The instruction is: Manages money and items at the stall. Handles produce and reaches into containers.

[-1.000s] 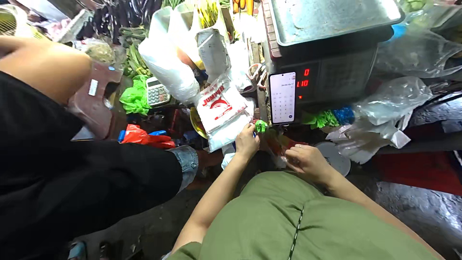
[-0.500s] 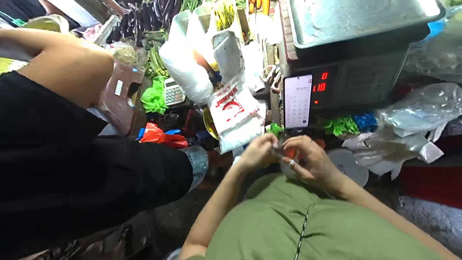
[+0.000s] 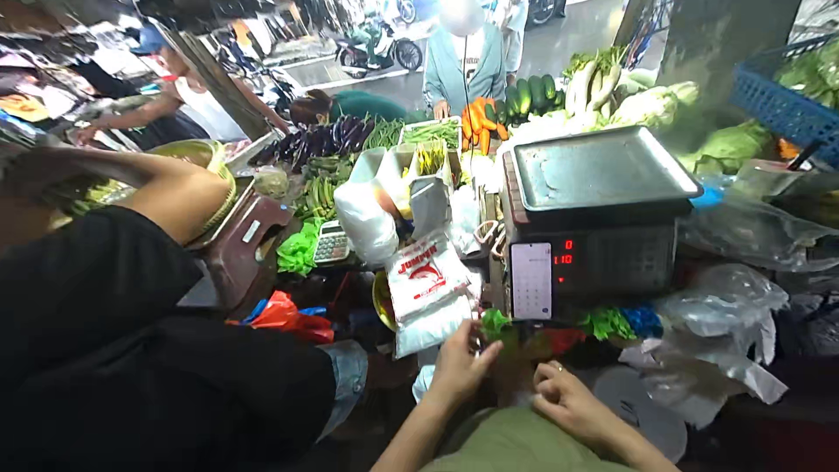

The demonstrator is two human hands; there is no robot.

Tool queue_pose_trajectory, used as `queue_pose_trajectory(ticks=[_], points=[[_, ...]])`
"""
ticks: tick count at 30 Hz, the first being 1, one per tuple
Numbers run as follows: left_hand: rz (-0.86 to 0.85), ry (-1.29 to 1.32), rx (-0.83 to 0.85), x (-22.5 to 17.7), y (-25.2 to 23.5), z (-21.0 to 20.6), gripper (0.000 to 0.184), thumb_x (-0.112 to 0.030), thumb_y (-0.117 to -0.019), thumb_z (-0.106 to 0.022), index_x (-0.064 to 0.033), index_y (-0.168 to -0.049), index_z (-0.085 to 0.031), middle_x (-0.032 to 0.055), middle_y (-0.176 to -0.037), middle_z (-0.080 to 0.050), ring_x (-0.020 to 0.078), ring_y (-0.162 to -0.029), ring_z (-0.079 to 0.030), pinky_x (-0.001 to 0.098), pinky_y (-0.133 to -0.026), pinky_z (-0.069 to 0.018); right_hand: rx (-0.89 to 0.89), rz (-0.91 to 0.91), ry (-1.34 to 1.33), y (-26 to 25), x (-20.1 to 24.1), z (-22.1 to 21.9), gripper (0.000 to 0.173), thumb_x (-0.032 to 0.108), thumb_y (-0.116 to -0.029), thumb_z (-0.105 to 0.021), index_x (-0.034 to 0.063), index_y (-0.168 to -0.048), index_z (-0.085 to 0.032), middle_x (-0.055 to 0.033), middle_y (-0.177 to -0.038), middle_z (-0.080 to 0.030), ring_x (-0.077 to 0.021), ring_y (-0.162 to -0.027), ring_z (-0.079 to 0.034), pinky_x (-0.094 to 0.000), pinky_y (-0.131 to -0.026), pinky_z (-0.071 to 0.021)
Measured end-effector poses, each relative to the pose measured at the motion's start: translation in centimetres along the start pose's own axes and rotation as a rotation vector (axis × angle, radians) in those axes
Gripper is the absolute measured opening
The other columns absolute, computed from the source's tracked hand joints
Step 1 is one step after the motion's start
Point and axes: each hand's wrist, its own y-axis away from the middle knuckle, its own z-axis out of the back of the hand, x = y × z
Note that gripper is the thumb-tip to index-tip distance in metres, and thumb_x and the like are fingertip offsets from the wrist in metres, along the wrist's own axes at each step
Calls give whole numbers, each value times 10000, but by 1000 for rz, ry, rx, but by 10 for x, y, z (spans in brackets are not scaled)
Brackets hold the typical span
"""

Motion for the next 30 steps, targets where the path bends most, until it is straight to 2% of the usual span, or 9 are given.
queue_pose_trajectory(ticks=[2,3,7,11,15,19,23,26,30], points=[[98,-110,68,-19,-13,7,666,-515,-944,-679,-32,-1391,-571,130,-1193,-712,257,-1014,-721,497,-920,-579,-83,-68,-31,11,-3,-1,296,219,-887,-640,-7,-699,-666,-128,-851,-670,-258,-927,-640,-450,-845,-512],[116,-129,94,-24,-19,7,644,-505,-966,-653,-20,-1383,-575,154,-1204,-704,284,-1040,-710,516,-948,-558,-69,-138,-42,19,-1,2,307,220,-892,-631,-5,-685,-638,-107,-787,-635,-214,-835,-622,-420,-769,-504],[39,-136,-23,-7,-34,-8,338,-281,-1001,-658,-22,-1218,-656,134,-1004,-735,264,-867,-726,499,-817,-592,-40,-346,-66,38,-7,12,369,284,-918,-593,106,-609,-500,20,-574,-439,-99,-549,-447,-353,-542,-378],[-60,-183,-115,-6,-29,-8,203,-228,-984,-687,-56,-1090,-707,67,-899,-741,183,-745,-712,420,-709,-602,-107,-432,-32,63,-20,17,399,317,-968,-602,105,-649,-490,9,-598,-416,-123,-566,-434,-363,-564,-374],[-180,-413,-174,-28,-18,-15,211,-241,-1006,-643,-52,-1010,-737,95,-778,-709,249,-662,-683,482,-635,-570,-123,-547,-15,87,-26,24,419,300,-1005,-600,91,-659,-487,-8,-609,-425,-142,-574,-444,-377,-574,-381],[-9,-412,-76,-34,-31,3,298,-257,-1029,-616,-10,-1190,-657,158,-969,-724,324,-856,-720,565,-790,-577,-187,-547,18,107,-33,24,436,296,-1013,-591,90,-645,-479,-16,-593,-434,-144,-566,-457,-380,-565,-384],[191,-144,154,-23,-41,22,459,-270,-1044,-608,-13,-1408,-498,157,-1064,-716,238,-824,-711,452,-765,-594,-252,-526,4,116,-36,17,451,287,-1013,-604,102,-624,-475,12,-566,-420,-108,-537,-431,-341,-542,-365],[309,124,201,-22,-44,18,322,-254,-1094,-500,-25,-1303,-587,108,-1052,-677,142,-789,-675,331,-725,-581,-249,-515,-6,114,-34,11,458,318,-1007,-597,113,-617,-470,18,-559,-414,-101,-529,-425,-342,-537,-355],[241,175,51,-13,-48,16,173,-169,-1015,-648,-30,-1117,-665,76,-965,-680,127,-741,-625,320,-678,-540,-204,-497,4,105,-31,8,446,321,-1016,-613,76,-655,-520,-12,-589,-444,-131,-561,-452,-364,-562,-381]])
